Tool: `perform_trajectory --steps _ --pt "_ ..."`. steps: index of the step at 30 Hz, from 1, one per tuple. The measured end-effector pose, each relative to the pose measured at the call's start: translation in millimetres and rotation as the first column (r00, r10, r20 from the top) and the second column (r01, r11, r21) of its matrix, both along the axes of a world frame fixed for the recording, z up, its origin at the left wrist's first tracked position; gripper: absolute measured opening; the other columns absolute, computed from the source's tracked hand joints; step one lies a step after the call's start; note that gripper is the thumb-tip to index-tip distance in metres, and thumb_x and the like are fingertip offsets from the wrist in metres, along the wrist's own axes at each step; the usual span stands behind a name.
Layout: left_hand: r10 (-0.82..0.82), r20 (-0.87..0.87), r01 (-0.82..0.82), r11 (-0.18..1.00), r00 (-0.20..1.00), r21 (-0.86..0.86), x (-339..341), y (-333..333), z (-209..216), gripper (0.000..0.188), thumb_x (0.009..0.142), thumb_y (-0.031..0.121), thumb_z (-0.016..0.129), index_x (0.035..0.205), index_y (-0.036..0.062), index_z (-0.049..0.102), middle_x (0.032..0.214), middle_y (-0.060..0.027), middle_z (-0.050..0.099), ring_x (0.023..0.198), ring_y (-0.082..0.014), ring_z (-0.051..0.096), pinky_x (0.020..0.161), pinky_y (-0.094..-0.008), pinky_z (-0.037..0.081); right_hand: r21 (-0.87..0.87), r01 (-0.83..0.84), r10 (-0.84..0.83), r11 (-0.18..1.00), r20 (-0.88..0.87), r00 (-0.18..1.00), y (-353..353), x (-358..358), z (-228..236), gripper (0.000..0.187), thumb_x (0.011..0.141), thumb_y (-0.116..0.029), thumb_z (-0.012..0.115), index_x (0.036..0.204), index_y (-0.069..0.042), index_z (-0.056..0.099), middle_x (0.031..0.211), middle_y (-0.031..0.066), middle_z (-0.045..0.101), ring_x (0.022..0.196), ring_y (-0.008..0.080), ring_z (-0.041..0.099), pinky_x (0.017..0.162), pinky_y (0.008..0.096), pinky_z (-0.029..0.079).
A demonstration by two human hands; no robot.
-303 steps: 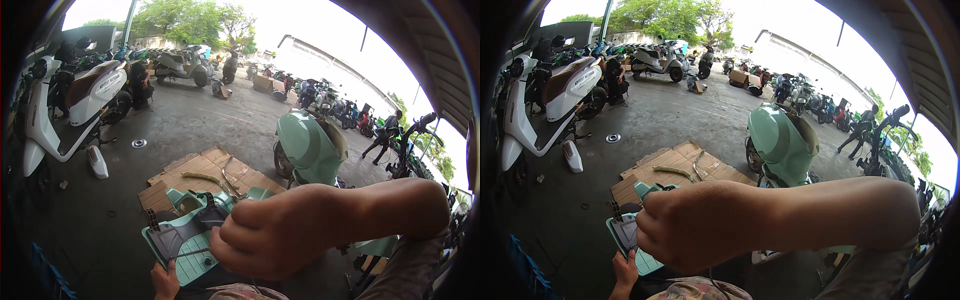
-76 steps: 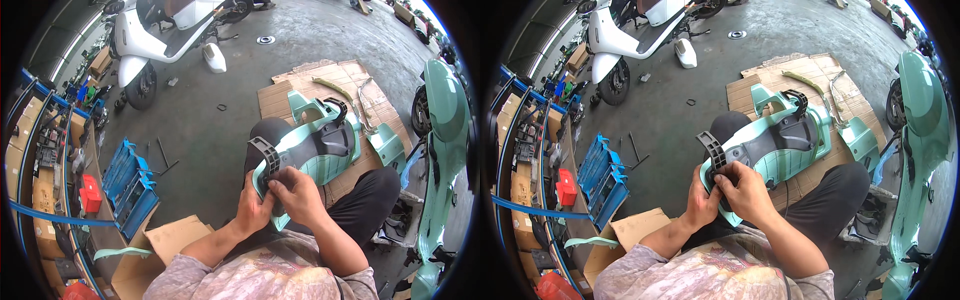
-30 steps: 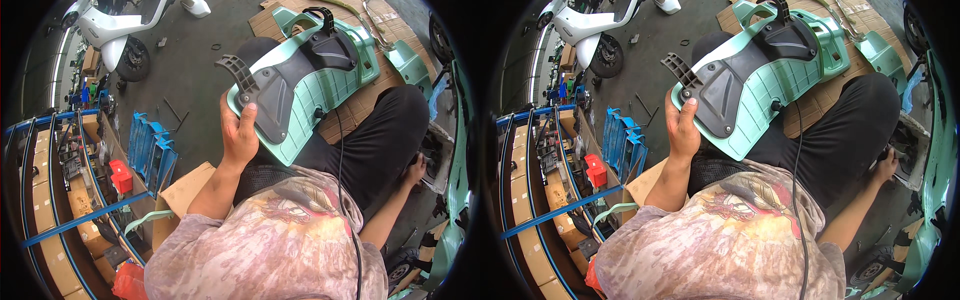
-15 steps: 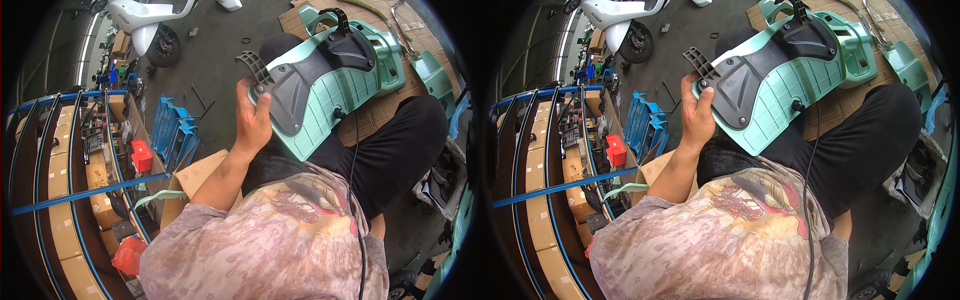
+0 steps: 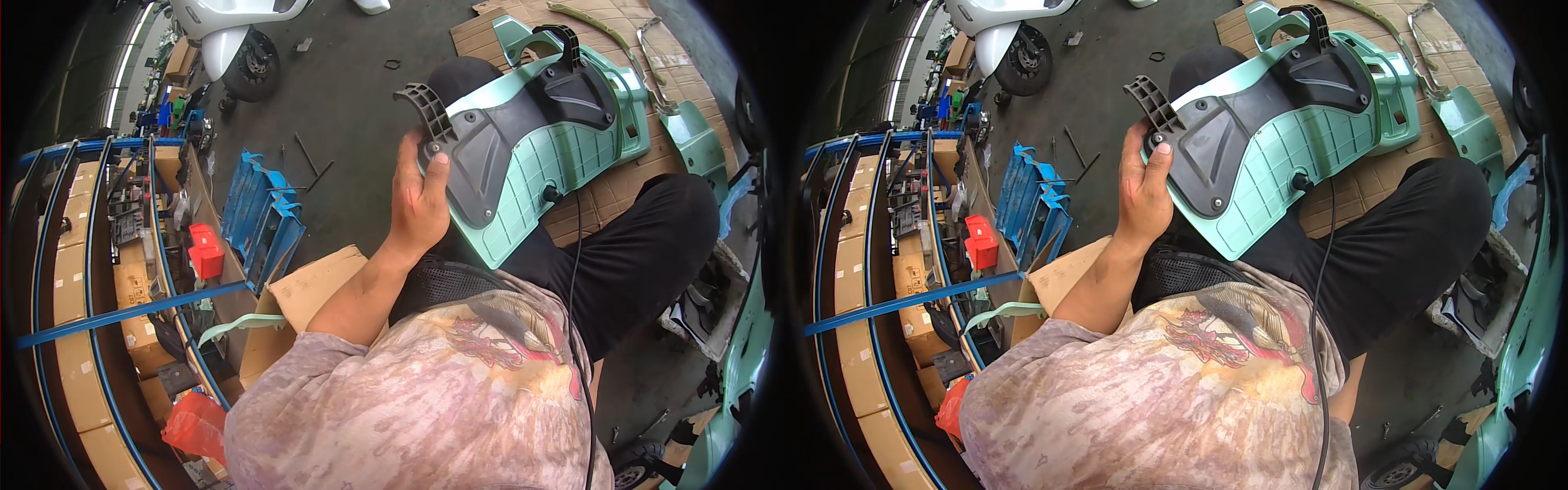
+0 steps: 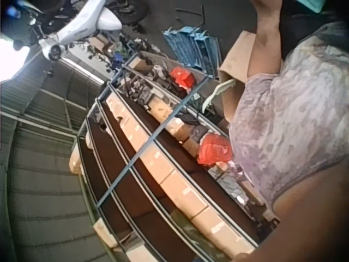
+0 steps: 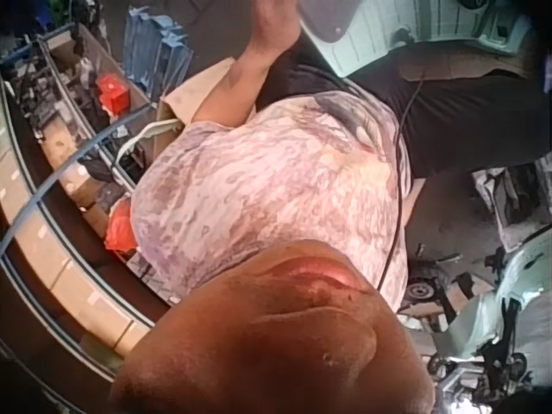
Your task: The person attaches plastic panels to a scooter body by hand and using a screwdriver. The person places a black plastic trim onto a green scooter floorboard panel, secures it with screws, and then inserts small black components into a larger green front fairing panel.
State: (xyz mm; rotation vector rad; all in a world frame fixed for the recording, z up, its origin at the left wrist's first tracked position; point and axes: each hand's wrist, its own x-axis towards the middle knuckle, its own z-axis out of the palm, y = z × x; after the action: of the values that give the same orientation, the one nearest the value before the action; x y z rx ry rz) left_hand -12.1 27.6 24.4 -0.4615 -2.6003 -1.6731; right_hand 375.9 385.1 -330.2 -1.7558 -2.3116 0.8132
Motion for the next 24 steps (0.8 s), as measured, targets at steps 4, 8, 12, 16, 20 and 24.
perform_trajectory --steps 4,8,12,16,20,24 --pt "0.002 -0.034 -0.001 0.999 0.999 0.040 3 -7 -1 0.047 0.099 0.029 0.045 0.129 -0.0066 0.041 0.116 -0.0220 0.057 0.108 -0.0318 0.055 0.094 -0.0372 0.041 0.171 0.022 0.076 0.985 -0.548 0.833 41 -30 72 0.042 0.091 -0.017 0.063 0.123 0.006 0.048 0.115 0.0148 0.058 0.098 0.0181 0.057 0.084 0.0303 0.048" --pt "0.010 -0.116 0.000 0.997 0.993 0.081 1 -13 -6 0.048 0.099 0.031 0.047 0.131 -0.0045 0.041 0.117 -0.0213 0.057 0.107 -0.0319 0.057 0.092 -0.0371 0.043 0.116 -0.159 0.190 0.981 -0.770 0.609 63 -87 262 0.036 0.094 -0.017 0.061 0.127 -0.005 0.052 0.086 0.0011 0.060 0.076 0.0063 0.051 0.063 0.0219 0.040" --pt "0.046 -0.107 -0.031 0.990 0.993 0.141 3 -18 -13 0.048 0.099 0.032 0.047 0.130 -0.0039 0.041 0.115 -0.0212 0.058 0.104 -0.0317 0.060 0.090 -0.0360 0.045 0.013 -0.324 0.210 0.946 -0.785 0.583 64 -110 386 0.046 0.093 -0.020 0.063 0.133 -0.004 0.049 0.111 0.0048 0.061 0.088 0.0076 0.055 0.074 0.0195 0.043" --pt "0.076 -0.065 -0.063 0.982 0.995 0.176 4 -16 -11 0.047 0.098 0.031 0.048 0.130 -0.0029 0.041 0.106 -0.0207 0.062 0.094 -0.0320 0.063 0.085 -0.0366 0.047 0.209 -0.719 0.688 0.662 -0.548 0.475 36 -150 461 0.057 0.083 -0.028 0.072 0.127 0.003 0.052 0.119 0.0114 0.056 0.100 0.0180 0.056 0.087 0.0275 0.044" --pt "0.108 -0.027 -0.101 0.980 0.994 0.173 6 -20 -11 0.045 0.096 0.028 0.048 0.129 -0.0023 0.042 0.097 -0.0220 0.064 0.084 -0.0360 0.065 0.077 -0.0386 0.049 0.273 -0.881 0.901 0.387 -0.313 0.299 -16 -194 514 0.054 0.080 -0.032 0.073 0.115 0.007 0.059 0.109 0.0167 0.057 0.097 0.0244 0.057 0.084 0.0319 0.045" --pt "0.113 -0.095 -0.093 0.975 0.989 0.201 3 -20 -18 0.044 0.096 0.026 0.048 0.129 -0.0019 0.042 0.097 -0.0246 0.064 0.085 -0.0410 0.065 0.075 -0.0407 0.049 0.303 -0.928 0.974 0.217 -0.128 0.186 -35 -212 542 0.050 0.080 -0.032 0.072 0.110 0.007 0.061 0.103 0.0182 0.057 0.089 0.0236 0.058 0.075 0.0305 0.047"
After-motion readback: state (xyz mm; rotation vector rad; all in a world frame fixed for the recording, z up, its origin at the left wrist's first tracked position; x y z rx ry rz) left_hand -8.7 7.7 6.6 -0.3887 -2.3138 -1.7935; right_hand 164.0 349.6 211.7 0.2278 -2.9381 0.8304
